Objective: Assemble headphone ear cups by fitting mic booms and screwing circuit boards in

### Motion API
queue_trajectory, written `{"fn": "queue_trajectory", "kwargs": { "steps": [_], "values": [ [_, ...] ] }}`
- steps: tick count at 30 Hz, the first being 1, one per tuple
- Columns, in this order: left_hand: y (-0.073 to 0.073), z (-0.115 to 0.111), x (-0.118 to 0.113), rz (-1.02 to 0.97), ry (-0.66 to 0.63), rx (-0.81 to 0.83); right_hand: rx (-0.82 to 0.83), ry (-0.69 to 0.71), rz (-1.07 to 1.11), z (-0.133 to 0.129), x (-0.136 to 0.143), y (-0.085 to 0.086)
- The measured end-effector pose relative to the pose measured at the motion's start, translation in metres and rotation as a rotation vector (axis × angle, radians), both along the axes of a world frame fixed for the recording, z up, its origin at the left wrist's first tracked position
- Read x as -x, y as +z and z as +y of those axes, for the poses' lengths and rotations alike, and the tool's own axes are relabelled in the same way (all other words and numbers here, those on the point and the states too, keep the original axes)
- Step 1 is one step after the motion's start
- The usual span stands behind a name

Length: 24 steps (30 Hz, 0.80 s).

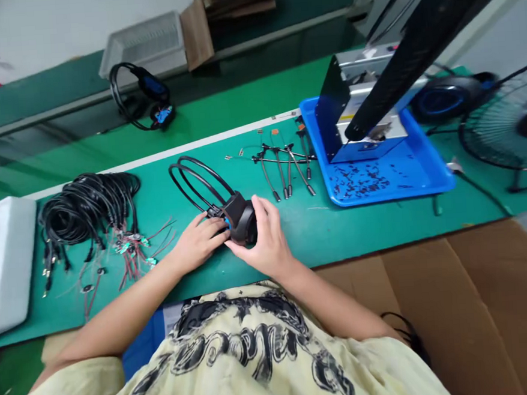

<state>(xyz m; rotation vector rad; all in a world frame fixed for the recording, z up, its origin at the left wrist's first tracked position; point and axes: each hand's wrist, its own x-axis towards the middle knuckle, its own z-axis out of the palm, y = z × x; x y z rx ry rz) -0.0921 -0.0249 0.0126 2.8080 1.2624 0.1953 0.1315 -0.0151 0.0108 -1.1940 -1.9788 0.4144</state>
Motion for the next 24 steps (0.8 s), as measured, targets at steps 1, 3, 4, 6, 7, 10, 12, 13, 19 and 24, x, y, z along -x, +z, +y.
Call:
{"fn": "queue_trajectory", "kwargs": {
  "steps": [1, 3, 4, 6, 7, 10, 12, 13, 19, 24],
  "values": [
    [-0.002, -0.002, 0.008, 0.011, 0.036, 0.015, -0.015, 0.007, -0.026, -0.003, 0.001, 0.003],
    [-0.001, -0.005, 0.021, 0.009, 0.089, 0.051, -0.012, 0.003, -0.081, -0.011, 0.002, 0.004],
    [0.001, -0.006, 0.026, -0.001, 0.104, 0.081, 0.002, 0.009, -0.111, -0.016, 0.003, 0.002],
    [0.004, -0.008, 0.034, -0.058, 0.114, 0.150, 0.036, 0.057, -0.169, -0.027, 0.010, -0.008],
    [0.003, -0.009, 0.037, -0.104, 0.119, 0.181, 0.048, 0.083, -0.197, -0.032, 0.013, -0.014],
    [-0.006, -0.005, 0.043, -0.280, 0.136, 0.226, 0.076, 0.161, -0.254, -0.036, 0.021, -0.023],
    [-0.016, 0.001, 0.045, -0.353, 0.137, 0.239, 0.130, 0.253, -0.268, -0.023, 0.017, -0.016],
    [-0.021, 0.005, 0.045, -0.361, 0.134, 0.249, 0.161, 0.285, -0.270, -0.010, 0.012, -0.010],
    [-0.030, 0.013, 0.036, -0.274, 0.082, 0.149, 0.272, -0.143, -0.653, 0.108, -0.002, 0.013],
    [-0.022, 0.008, 0.031, -0.261, 0.030, 0.042, 0.317, -0.186, -0.808, 0.149, 0.011, 0.007]
  ]
}}
